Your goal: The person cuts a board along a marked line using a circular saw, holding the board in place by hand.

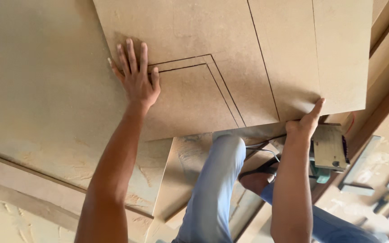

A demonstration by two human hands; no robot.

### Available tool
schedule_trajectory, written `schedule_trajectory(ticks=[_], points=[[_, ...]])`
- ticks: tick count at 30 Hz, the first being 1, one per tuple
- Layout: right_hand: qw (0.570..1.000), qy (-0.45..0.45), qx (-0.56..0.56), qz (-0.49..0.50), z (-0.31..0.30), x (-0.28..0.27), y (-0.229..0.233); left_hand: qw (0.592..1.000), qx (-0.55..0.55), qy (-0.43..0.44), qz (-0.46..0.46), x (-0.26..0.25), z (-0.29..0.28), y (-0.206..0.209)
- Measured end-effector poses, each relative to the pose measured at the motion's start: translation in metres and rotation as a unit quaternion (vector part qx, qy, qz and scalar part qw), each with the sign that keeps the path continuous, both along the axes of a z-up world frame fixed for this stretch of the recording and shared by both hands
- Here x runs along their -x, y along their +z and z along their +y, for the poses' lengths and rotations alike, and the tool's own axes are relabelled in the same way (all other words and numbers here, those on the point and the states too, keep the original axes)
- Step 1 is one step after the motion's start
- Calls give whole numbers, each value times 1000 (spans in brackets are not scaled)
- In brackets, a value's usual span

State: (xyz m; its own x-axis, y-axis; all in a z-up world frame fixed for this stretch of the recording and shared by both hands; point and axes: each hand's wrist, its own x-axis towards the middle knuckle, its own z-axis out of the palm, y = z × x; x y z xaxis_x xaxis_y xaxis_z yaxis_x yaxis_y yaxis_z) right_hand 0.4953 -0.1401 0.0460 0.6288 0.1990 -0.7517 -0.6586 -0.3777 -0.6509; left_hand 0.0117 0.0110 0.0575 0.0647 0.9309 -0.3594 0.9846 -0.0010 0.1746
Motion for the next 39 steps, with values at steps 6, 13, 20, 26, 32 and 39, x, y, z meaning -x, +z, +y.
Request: schedule_trajectory(ticks=[6, 13, 20, 26, 32, 39], points=[[993, -68, 94, -15, -3, -2, -3, 1000, 8, -9, 6, 2, -1, -3], [993, -29, 72, -89, -7, -3, -18, 999, -22, -22, 8, 6, -2, -16], [991, -28, 80, -108, -2, -1, -12, 1000, -2, -25, 0, 5, 1, -10], [991, -58, 30, -121, -8, 1, -24, 999, -26, -42, 0, 12, 7, -11], [990, -81, 25, -116, -38, 21, -31, 995, -62, -77, 8, 36, 7, -17], [991, -82, 35, -99, -69, 70, -26, 995, -50, -87, -8, 66, 7, -25]])
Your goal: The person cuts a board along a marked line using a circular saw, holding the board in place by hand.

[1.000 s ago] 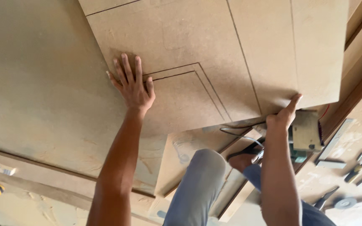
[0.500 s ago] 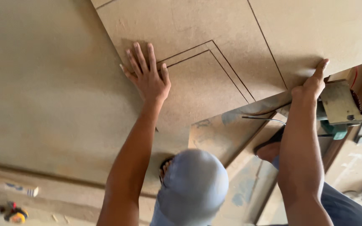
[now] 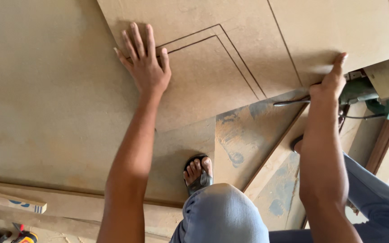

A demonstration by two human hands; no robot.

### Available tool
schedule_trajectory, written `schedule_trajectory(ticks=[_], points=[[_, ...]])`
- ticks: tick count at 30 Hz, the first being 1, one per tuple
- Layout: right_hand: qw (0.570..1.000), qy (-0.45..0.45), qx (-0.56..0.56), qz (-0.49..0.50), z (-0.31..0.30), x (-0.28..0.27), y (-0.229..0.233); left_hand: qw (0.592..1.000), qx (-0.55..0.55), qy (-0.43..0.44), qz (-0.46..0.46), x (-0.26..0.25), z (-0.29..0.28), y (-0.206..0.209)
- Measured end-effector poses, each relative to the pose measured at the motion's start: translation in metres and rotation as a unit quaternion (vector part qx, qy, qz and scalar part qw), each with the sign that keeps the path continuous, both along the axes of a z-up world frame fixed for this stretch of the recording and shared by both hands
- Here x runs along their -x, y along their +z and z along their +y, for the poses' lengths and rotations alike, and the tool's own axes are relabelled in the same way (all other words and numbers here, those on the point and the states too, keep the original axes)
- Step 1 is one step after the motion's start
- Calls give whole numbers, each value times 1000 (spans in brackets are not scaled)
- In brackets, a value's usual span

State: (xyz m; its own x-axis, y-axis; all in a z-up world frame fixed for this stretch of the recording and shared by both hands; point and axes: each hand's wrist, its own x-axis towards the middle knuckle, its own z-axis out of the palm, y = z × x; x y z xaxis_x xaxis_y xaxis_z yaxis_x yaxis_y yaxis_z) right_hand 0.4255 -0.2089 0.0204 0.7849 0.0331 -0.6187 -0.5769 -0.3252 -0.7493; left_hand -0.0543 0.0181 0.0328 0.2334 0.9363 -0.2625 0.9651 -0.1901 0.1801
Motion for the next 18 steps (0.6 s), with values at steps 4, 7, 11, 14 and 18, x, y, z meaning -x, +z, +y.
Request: schedule_trajectory(ticks=[4, 7, 11, 14, 18], points=[[999, -1, -42, 3, -12, 26, 3, 1000, -7, -20, -4, 16, 3, -2], [1000, -6, 6, 2, -15, 33, 5, 1000, -8, -27, -9, 22, 2, -3], [999, 8, -47, -8, -17, 46, 5, 999, -15, -28, -19, 26, 4, -5], [1000, 0, -22, -5, -22, 61, 15, 999, -24, -40, -9, 33, 6, -7], [994, -14, -104, 0, -23, 75, 20, 999, -16, -38, -15, 38, 4, -5]])
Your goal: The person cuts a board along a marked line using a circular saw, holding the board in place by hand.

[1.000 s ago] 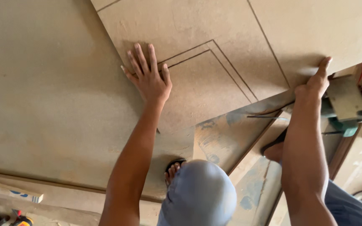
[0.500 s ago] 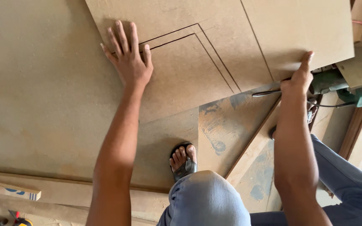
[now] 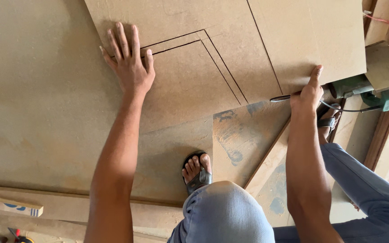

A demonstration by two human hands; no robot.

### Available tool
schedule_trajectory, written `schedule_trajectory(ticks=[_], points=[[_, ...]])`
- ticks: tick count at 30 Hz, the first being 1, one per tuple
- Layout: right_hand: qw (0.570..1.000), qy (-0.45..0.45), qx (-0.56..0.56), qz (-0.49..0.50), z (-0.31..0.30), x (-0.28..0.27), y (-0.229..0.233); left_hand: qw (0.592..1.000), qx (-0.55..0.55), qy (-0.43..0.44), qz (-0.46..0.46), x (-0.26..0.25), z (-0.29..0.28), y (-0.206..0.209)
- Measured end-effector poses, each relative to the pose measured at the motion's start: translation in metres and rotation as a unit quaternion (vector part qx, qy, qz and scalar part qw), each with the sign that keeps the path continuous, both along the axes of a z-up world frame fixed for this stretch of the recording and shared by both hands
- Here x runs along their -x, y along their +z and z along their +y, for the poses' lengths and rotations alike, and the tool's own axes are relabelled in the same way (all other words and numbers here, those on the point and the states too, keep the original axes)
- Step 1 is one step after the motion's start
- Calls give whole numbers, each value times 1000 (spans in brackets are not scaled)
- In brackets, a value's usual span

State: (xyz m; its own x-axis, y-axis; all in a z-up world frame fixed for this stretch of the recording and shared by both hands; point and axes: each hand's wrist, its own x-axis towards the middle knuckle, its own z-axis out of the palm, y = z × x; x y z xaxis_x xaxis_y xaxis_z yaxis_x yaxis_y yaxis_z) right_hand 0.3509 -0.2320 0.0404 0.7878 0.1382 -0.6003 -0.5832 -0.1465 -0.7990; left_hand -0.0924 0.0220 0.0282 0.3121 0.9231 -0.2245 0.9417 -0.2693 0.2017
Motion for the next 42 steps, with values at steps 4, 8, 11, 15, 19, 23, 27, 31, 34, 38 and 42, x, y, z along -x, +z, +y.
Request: schedule_trajectory(ticks=[4, 8, 11, 15, 19, 23, 27, 31, 34, 38, 42], points=[[1000, -1, 4, 4, -9, 4, -2, 1000, 4, -4, -3, 7, -2, 1], [1000, -9, 6, 16, -21, 16, -4, 1000, 18, 1, -9, 17, -7, 5], [1000, -12, -16, 12, -30, 26, -7, 1000, 11, -2, -11, 24, -13, 7], [999, -30, 5, 11, -41, 37, -8, 1000, 10, -4, -16, 32, -18, 7], [999, -25, 18, 6, -47, 45, -9, 1000, 9, -8, -24, 36, -18, 5], [999, -35, 29, -7, -49, 55, -8, 999, -4, -14, -39, 41, -12, 2], [997, -30, 63, -19, -55, 78, -11, 997, -18, -37, -64, 51, 2, 1], [999, -41, 18, -2, -69, 96, -21, 995, -20, -57, -75, 59, 14, 1], [999, -50, 20, -5, -69, 107, -23, 995, -24, -66, -76, 63, 23, 0], [998, -59, 29, 0, -63, 118, -15, 995, -23, -75, -69, 66, 30, -2], [997, -81, 6, 19, -58, 119, -8, 995, -17, -73, -59, 65, 31, -2]])
